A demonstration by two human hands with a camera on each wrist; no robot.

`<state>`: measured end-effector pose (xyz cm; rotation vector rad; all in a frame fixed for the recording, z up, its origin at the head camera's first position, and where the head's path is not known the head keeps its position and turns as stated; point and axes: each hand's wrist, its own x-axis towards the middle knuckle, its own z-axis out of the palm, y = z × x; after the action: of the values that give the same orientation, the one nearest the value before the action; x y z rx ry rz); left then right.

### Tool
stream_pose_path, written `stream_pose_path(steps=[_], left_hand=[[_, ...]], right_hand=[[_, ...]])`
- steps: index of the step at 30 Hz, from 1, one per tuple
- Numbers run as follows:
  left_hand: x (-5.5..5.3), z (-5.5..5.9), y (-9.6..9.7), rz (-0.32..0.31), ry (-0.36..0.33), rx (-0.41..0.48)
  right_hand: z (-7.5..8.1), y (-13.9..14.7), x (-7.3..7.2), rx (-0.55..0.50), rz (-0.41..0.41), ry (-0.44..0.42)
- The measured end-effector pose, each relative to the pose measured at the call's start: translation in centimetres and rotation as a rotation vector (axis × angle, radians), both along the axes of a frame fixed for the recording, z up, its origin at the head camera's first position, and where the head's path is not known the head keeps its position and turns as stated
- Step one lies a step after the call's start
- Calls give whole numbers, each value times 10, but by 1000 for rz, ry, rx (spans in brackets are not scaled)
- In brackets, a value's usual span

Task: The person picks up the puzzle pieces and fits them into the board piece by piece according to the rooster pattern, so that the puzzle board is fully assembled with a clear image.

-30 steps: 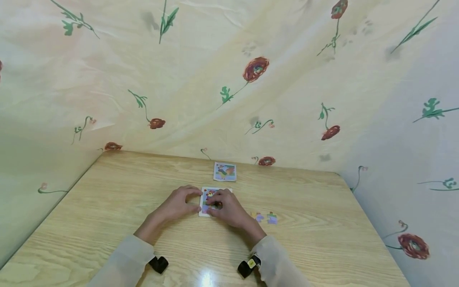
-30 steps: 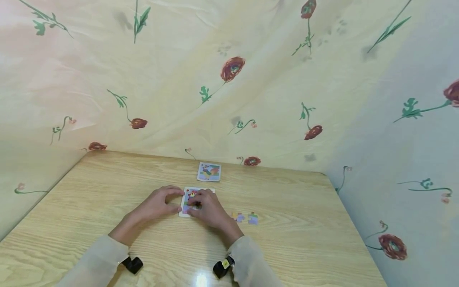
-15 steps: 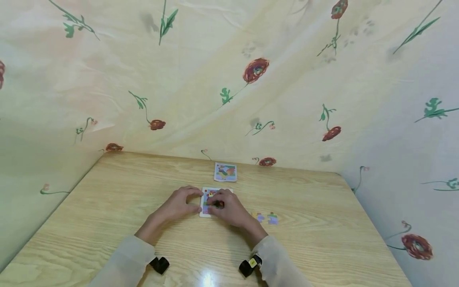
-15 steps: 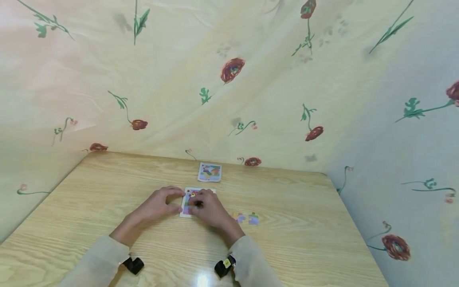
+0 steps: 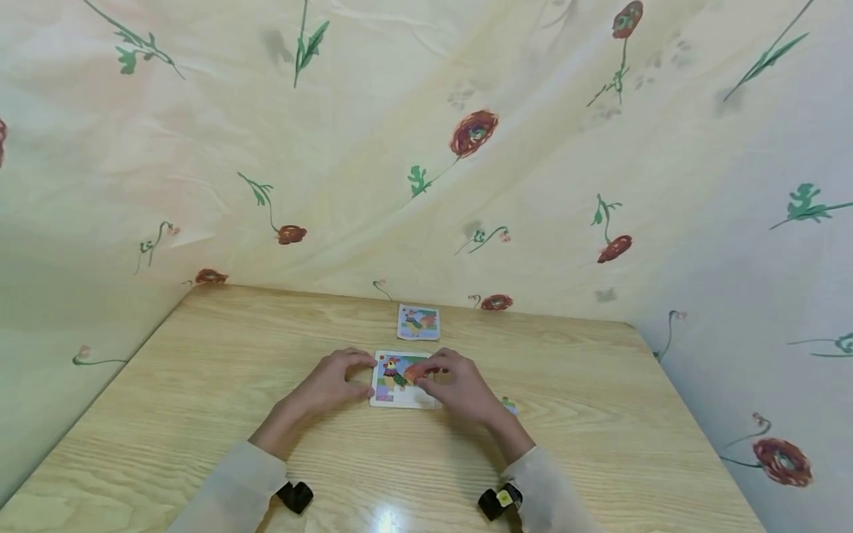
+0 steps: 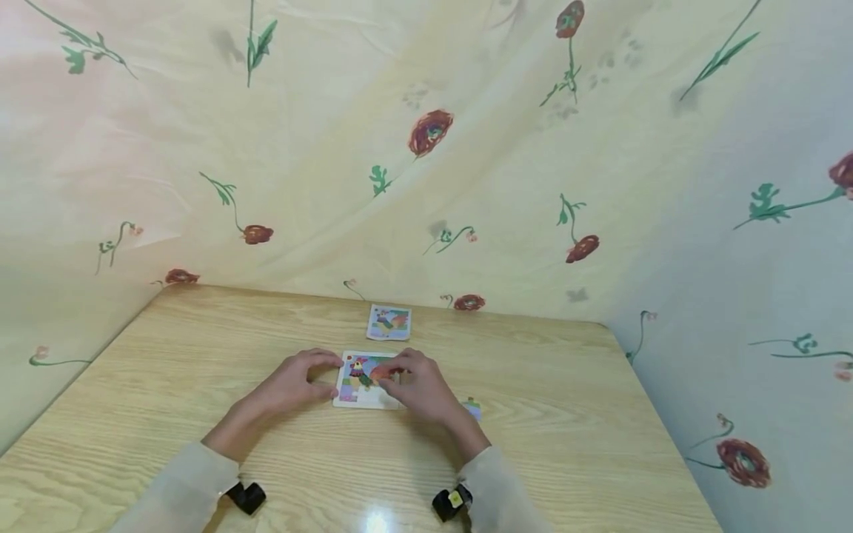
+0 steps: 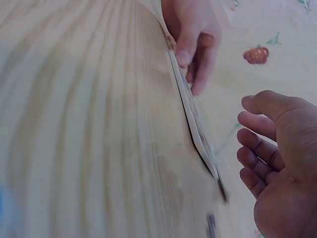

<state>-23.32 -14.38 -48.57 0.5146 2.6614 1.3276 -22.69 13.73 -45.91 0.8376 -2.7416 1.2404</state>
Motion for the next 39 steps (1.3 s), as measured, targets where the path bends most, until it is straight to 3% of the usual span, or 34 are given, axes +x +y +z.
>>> stream_pose_path(steps=[7,14,21,24,33,39], left_hand=[[0,0,0,-3,-3,26],[-1,-1,1,-9,-4,24],[0,1,1,2,-30,28],[0,1,1,4,-20,26],[-2,-2,2,7,-6,25],[-2,-2,2,0,-9,32]], right_hand=[[3,33,5,-6,-40,36],[-1,69,13,54,-91,26],[-5,96,18,78,-86,58],[-8,103,18,89,-90,73],[-16,109,15,150,-111,-24],[-18,109,14,156,-106,-31]])
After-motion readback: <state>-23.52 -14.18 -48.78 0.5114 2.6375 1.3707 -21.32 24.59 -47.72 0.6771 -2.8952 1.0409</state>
